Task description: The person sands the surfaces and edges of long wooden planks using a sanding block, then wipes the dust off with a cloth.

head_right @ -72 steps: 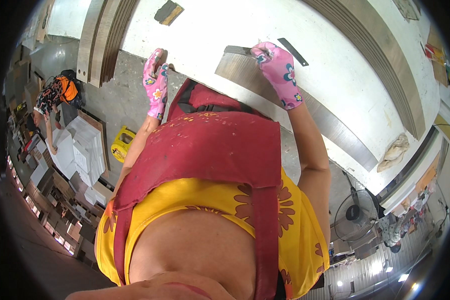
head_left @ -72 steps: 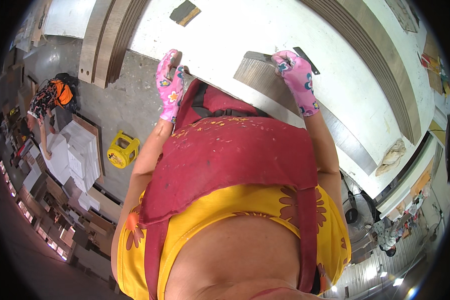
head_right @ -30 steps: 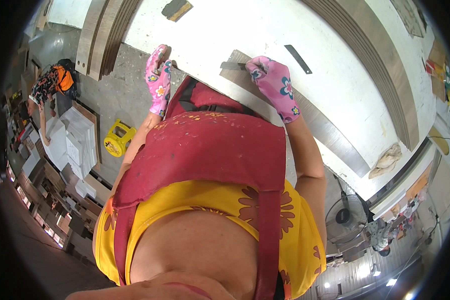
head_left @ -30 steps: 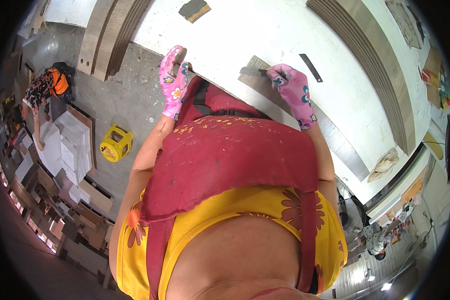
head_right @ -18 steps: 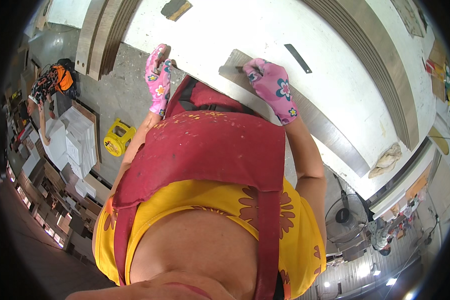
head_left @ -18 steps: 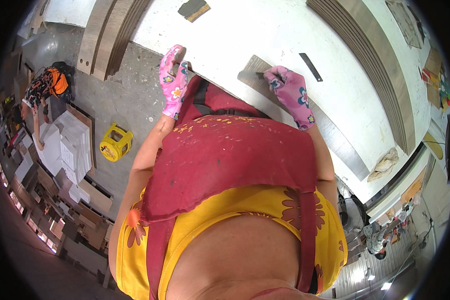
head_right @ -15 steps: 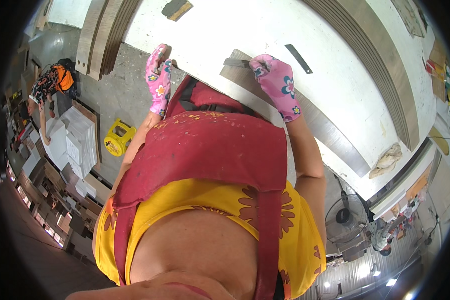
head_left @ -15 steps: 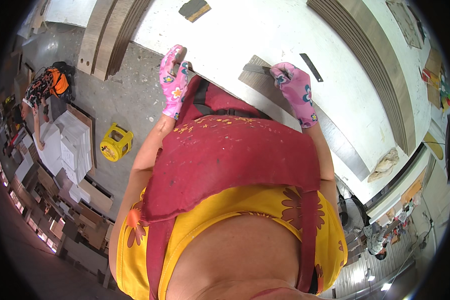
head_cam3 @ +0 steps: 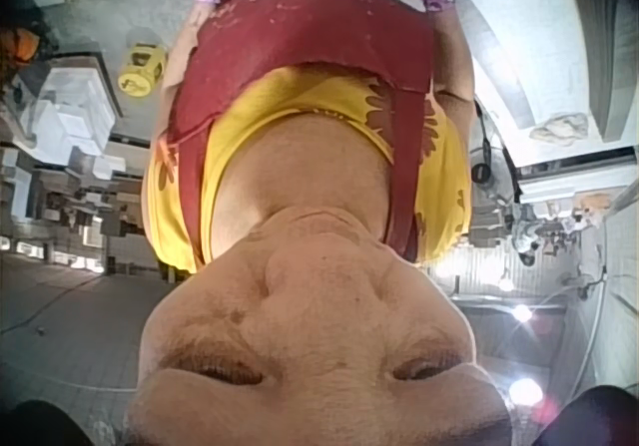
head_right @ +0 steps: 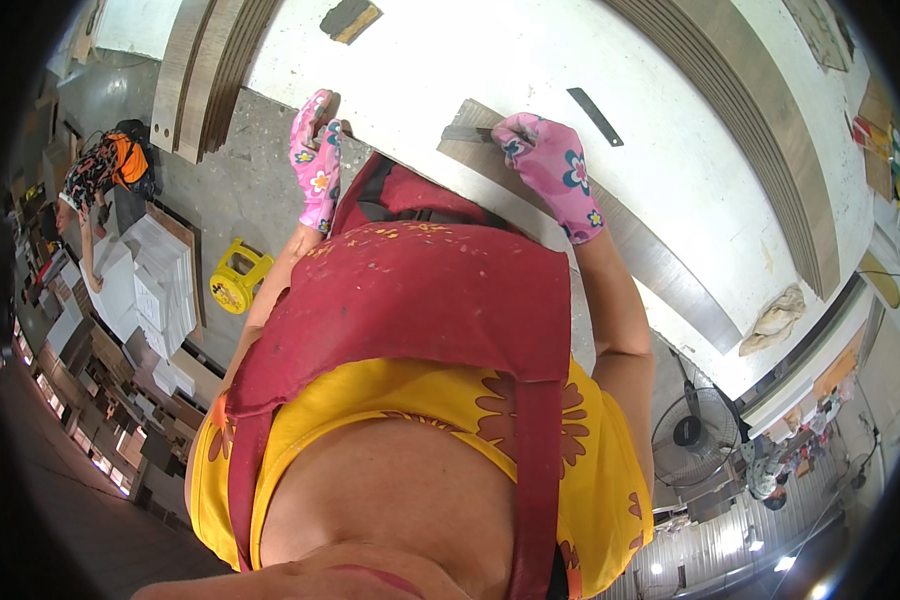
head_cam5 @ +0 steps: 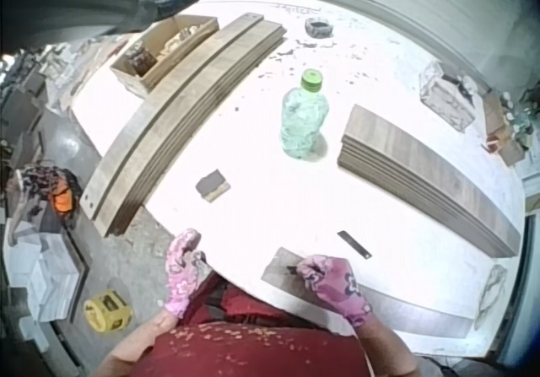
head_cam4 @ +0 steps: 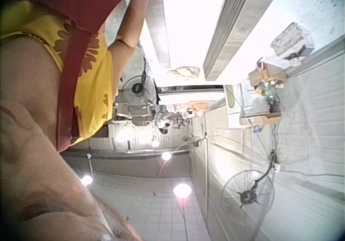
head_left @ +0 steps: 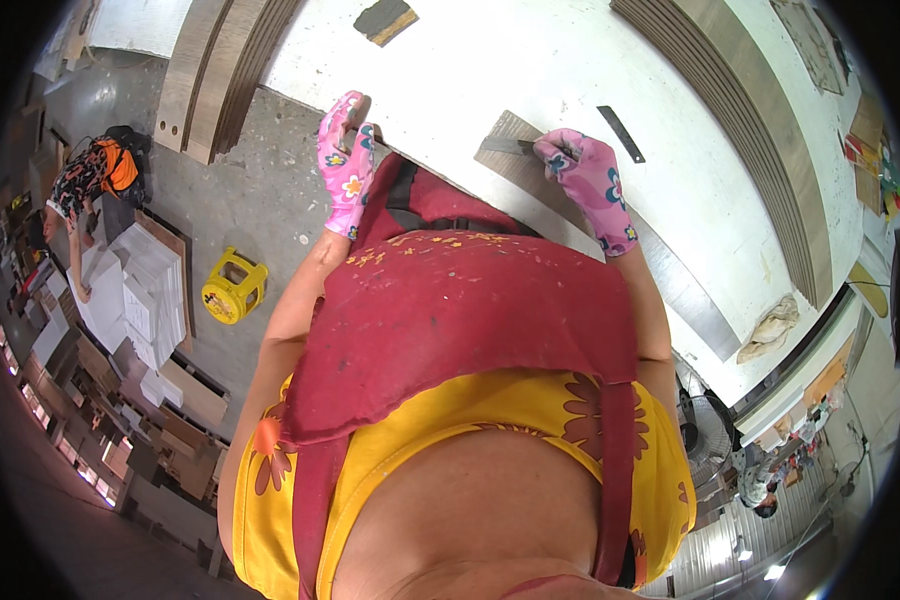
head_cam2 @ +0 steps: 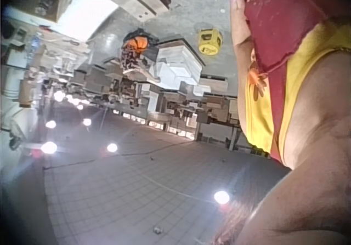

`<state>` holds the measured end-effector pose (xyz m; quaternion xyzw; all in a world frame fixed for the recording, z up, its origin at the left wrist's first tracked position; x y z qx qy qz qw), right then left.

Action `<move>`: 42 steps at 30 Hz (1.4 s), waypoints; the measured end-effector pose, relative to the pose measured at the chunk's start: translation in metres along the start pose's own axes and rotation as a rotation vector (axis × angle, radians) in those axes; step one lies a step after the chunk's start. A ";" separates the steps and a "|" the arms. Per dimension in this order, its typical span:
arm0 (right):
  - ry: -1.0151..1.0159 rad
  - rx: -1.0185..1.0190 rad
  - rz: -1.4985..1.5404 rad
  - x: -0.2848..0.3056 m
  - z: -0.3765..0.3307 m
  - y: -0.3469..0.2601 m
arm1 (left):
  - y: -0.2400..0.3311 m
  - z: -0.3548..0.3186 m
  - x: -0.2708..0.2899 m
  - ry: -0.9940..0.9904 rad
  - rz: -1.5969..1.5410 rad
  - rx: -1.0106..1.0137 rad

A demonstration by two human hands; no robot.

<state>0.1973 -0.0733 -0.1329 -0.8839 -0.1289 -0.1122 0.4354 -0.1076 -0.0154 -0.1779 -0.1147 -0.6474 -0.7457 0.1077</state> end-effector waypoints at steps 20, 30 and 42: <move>0.083 0.220 -0.100 0.000 -0.011 -0.008 | 0.001 0.001 -0.001 0.006 0.011 0.001; 0.330 0.756 -0.348 -0.012 -0.032 0.013 | -0.001 0.000 -0.001 0.019 0.020 0.016; 0.309 0.818 -0.457 -0.013 -0.030 0.011 | 0.004 0.002 -0.001 0.012 0.063 0.012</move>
Point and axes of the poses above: each hand's wrist, its own z-axis towards the middle knuckle, its own x-axis out of the back of the hand, y = z × x, the point moved 4 cm from there along z, towards the middle knuckle, and after that the axes turned 2 degrees about -z, right-handed, at the moved point
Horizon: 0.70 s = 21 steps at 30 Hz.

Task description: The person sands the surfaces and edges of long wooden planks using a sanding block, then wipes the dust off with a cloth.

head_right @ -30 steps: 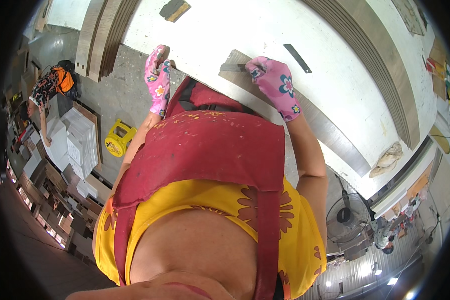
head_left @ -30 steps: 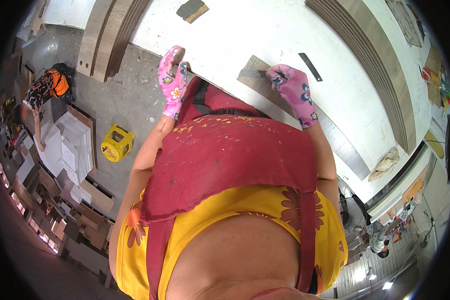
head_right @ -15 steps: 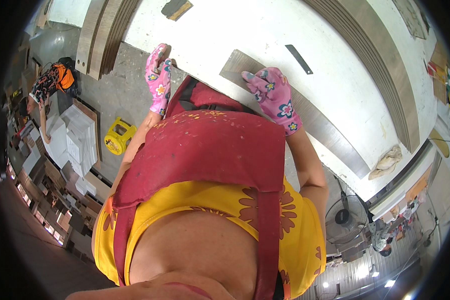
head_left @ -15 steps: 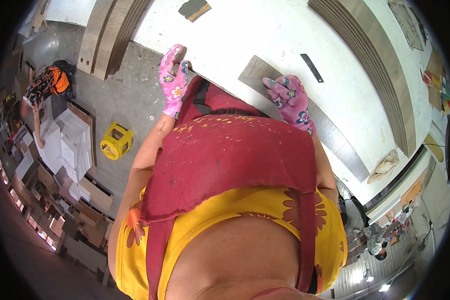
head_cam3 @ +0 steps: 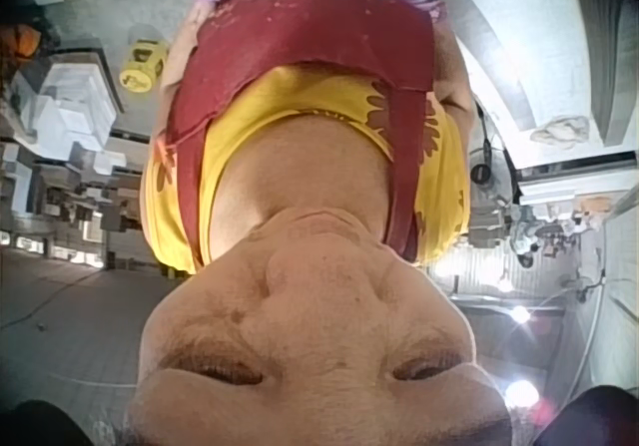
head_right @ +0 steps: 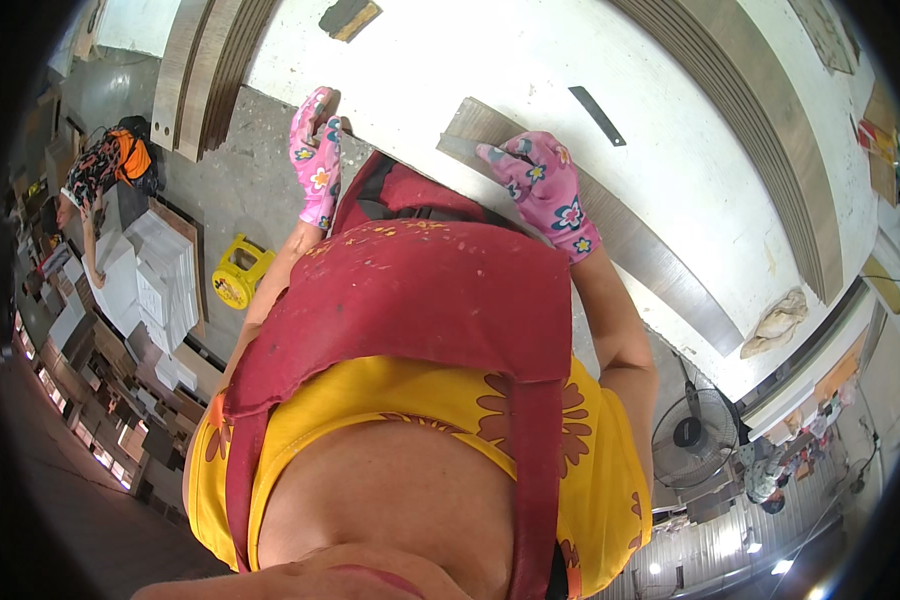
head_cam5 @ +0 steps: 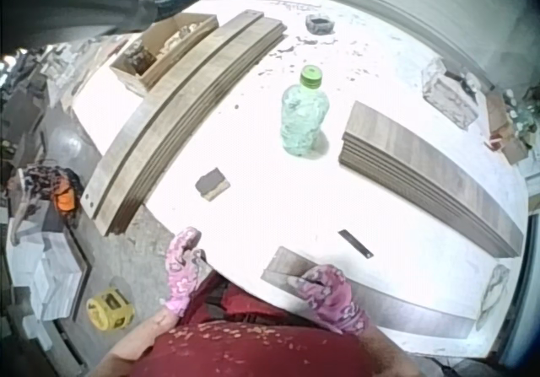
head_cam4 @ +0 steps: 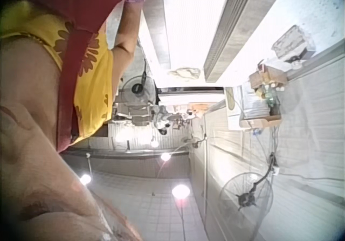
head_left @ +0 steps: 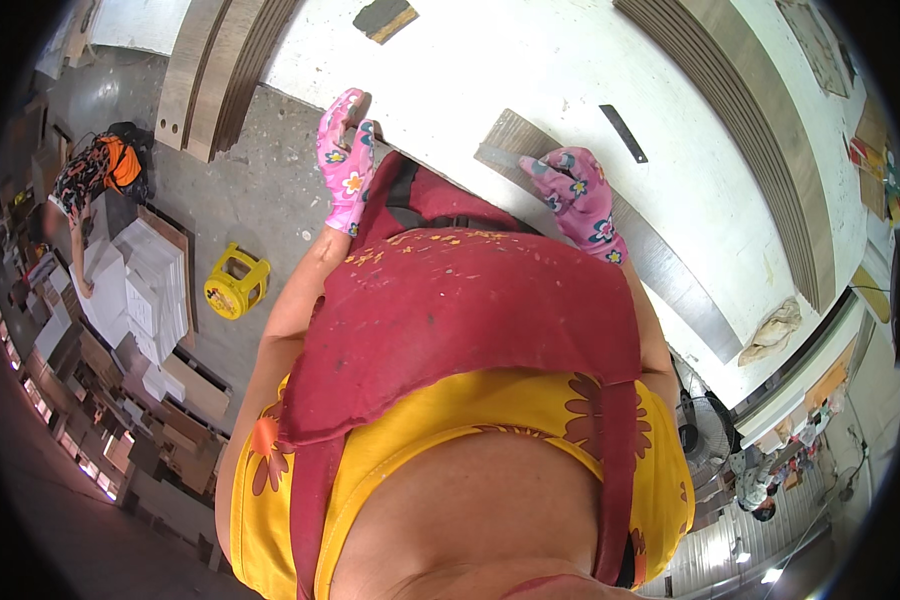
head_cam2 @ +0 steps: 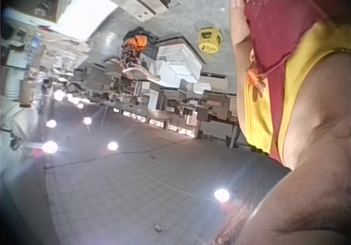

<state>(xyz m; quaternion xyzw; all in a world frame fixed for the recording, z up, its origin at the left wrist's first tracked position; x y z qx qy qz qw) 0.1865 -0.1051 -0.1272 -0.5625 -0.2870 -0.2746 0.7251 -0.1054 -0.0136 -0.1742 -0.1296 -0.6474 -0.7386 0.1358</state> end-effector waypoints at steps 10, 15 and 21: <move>-0.002 -0.086 0.128 0.000 -0.003 0.002 | -0.002 -0.001 -0.001 0.027 -0.075 0.049; -0.013 -0.098 0.187 -0.001 -0.005 0.005 | -0.005 -0.001 0.000 0.022 -0.061 0.029; -0.013 -0.099 0.161 -0.003 -0.004 0.000 | 0.000 0.001 -0.001 0.008 -0.008 0.012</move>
Point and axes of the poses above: each hand's wrist, its own z-axis towards the middle knuckle, its own x-axis out of the back of the hand, y = z × x, the point moved 4 cm from there along z, towards the middle knuckle, and after that the axes turned 2 degrees about -z, right-handed, at the moved point
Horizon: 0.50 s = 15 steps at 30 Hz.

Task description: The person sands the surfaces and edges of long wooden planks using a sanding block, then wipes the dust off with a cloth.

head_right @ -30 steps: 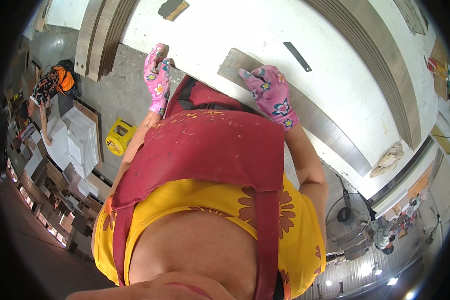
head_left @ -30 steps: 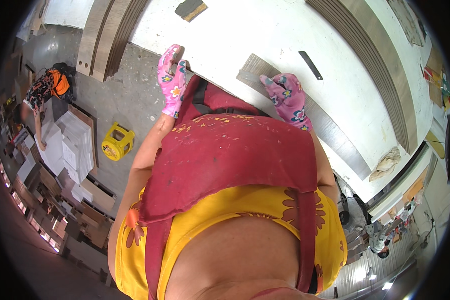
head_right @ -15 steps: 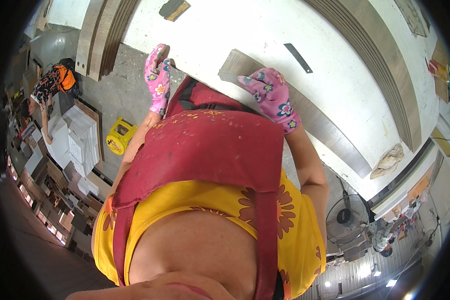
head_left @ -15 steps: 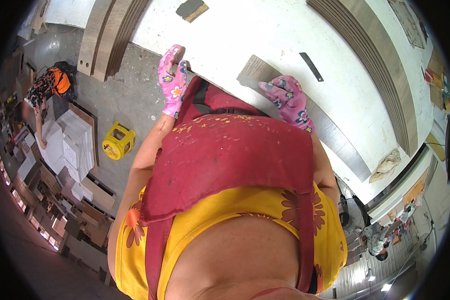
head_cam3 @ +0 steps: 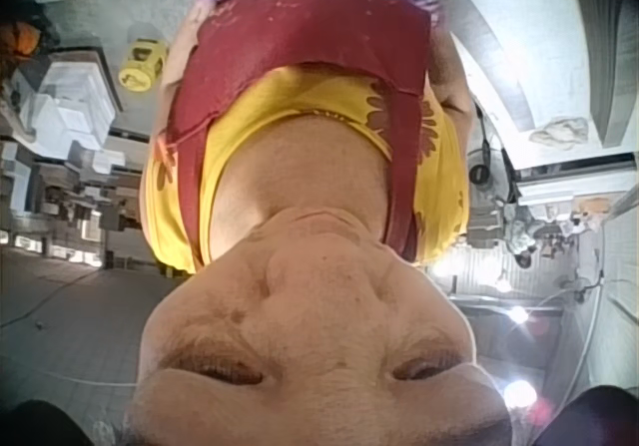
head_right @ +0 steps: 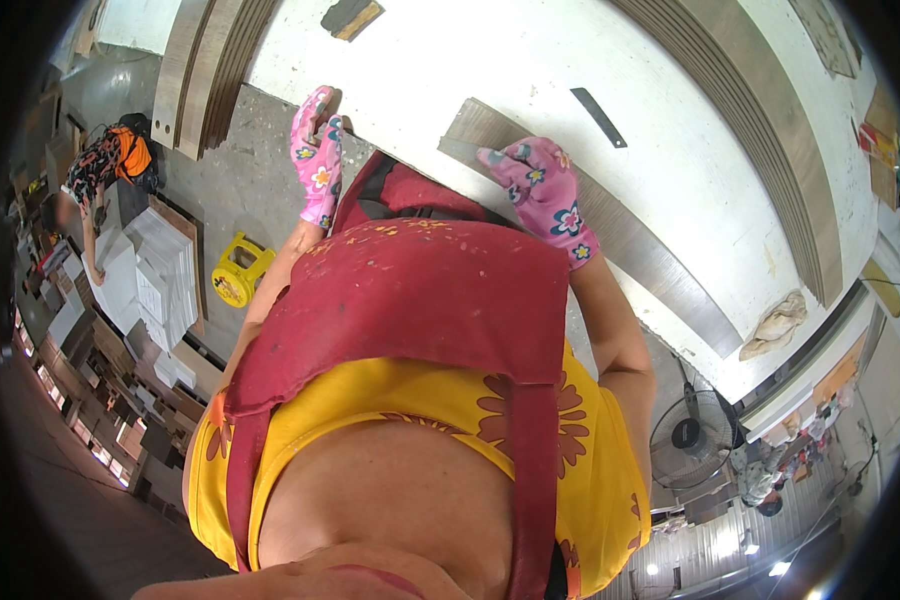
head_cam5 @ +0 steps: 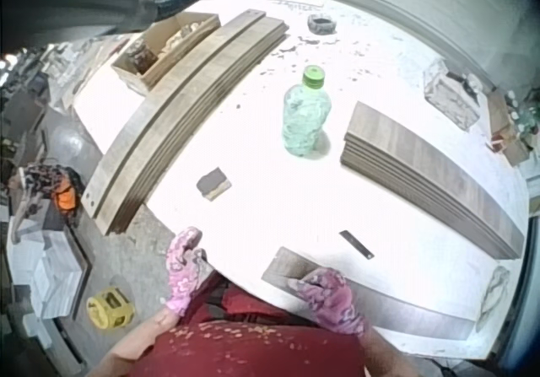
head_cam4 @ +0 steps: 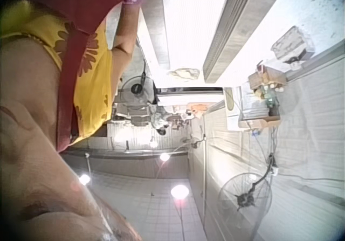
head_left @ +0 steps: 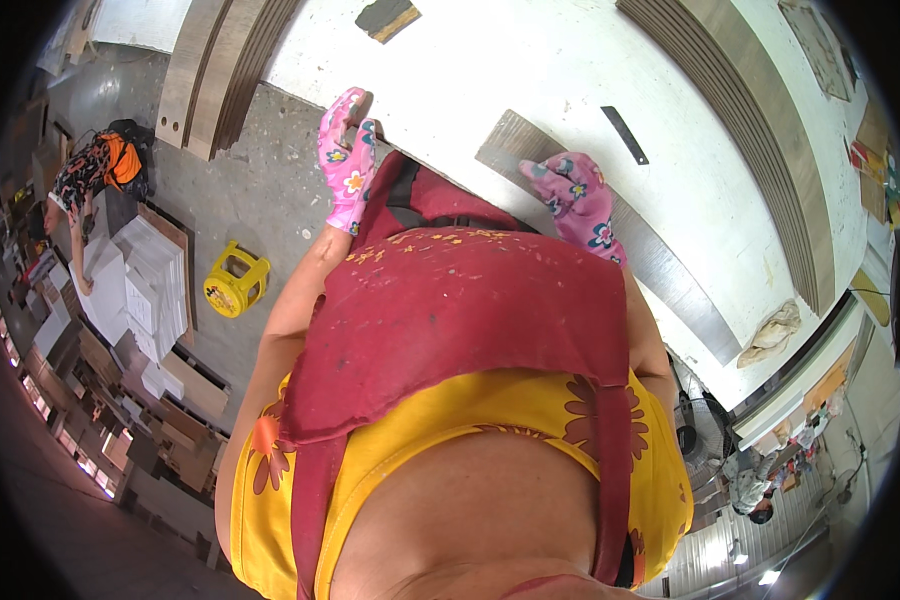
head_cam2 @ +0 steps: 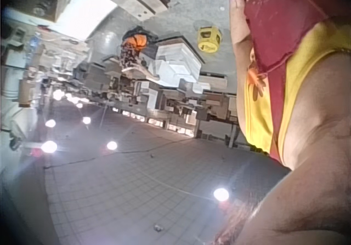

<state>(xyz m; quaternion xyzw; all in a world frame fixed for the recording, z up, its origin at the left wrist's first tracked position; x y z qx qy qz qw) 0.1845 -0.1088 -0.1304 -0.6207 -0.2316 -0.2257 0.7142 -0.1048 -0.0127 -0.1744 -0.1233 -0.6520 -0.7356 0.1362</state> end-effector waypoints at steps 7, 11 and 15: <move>0.016 -0.014 0.024 0.000 0.002 -0.004 | -0.006 -0.003 0.000 0.013 -0.025 0.012; -0.082 0.066 0.064 0.000 0.004 -0.006 | -0.002 -0.003 0.000 0.002 0.006 0.039; -0.084 0.039 0.073 0.000 0.002 -0.011 | -0.005 -0.003 0.000 0.014 -0.049 0.050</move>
Point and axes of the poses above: each hand's wrist, its own z-axis towards the middle knuckle, its own x-axis out of the back of the hand, y = z × x, the point moved 4 cm from there along z, towards the middle knuckle, and after that the axes turned 2 degrees about -z, right-handed, at the moved point
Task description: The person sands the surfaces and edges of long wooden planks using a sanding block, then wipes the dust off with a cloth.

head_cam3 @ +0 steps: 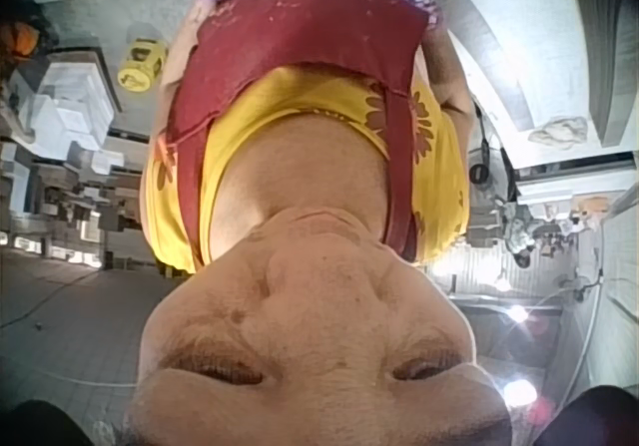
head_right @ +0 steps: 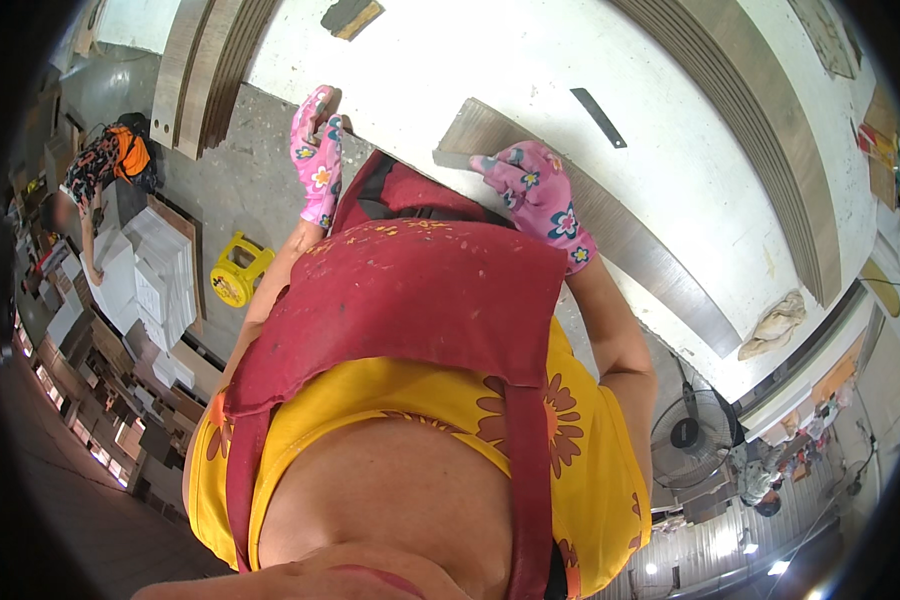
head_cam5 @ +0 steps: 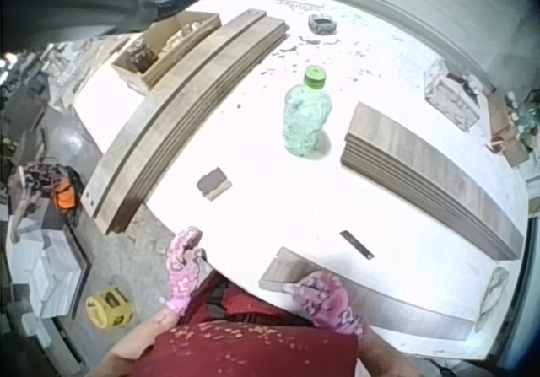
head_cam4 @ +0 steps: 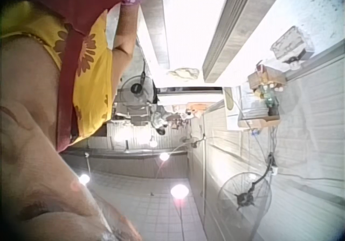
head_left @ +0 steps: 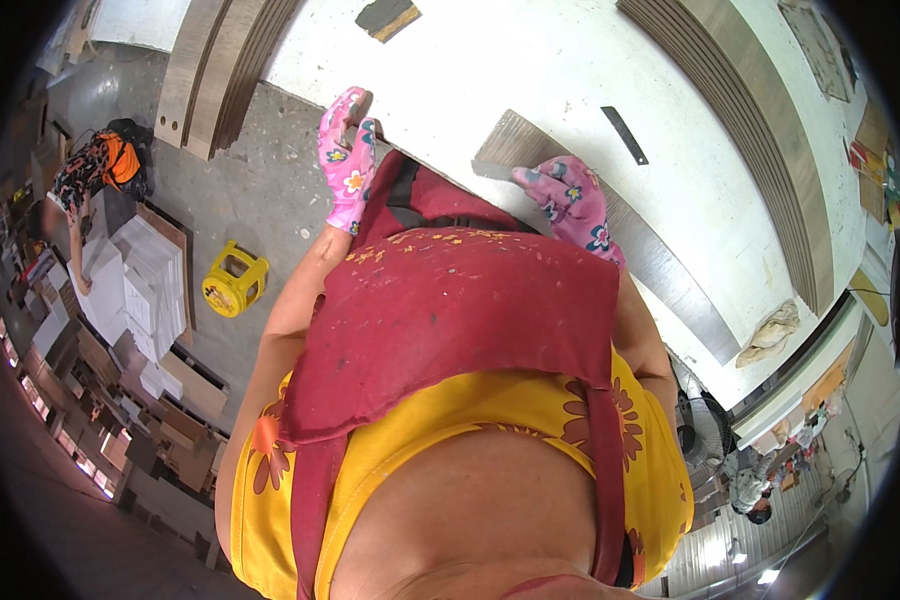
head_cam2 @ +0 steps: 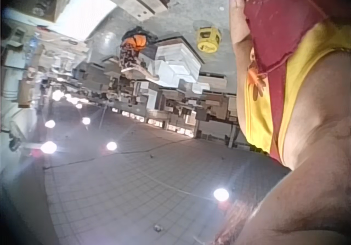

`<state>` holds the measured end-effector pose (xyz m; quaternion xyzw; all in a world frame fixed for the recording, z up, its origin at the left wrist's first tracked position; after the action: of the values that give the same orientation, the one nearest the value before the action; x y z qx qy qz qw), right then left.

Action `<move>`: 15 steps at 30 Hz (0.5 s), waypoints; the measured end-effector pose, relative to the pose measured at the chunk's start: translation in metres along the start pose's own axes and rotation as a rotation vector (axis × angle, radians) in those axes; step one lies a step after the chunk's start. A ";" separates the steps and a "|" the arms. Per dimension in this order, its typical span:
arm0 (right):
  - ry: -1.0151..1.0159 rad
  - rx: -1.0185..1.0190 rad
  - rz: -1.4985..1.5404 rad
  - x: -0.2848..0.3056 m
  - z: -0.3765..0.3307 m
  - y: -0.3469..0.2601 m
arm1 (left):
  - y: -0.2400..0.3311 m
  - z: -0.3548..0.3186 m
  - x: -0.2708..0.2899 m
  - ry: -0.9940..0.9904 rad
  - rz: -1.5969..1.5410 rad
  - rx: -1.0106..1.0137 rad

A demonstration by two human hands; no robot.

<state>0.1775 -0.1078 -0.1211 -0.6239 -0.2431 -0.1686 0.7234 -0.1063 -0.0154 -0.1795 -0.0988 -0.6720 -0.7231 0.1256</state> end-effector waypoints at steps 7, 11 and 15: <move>0.123 -0.040 -0.112 0.003 0.002 0.016 | 0.002 0.001 0.000 0.013 -0.036 -0.046; 0.122 -0.078 -0.031 0.005 0.005 0.016 | 0.000 0.002 0.000 0.006 -0.032 -0.038; 0.060 0.074 -0.188 0.007 0.016 0.014 | 0.002 0.002 0.000 -0.011 -0.038 -0.014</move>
<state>0.1887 -0.0894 -0.1276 -0.5660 -0.2849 -0.2450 0.7338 -0.1057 -0.0138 -0.1772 -0.0908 -0.6693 -0.7295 0.1078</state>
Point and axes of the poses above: each hand's wrist, its own z-axis towards the middle knuckle, its own x-axis out of the back of the hand, y = z × x, the point moved 4 cm from there along z, towards the middle knuckle, and after that the axes turned 2 degrees about -z, right-handed, at the moved point
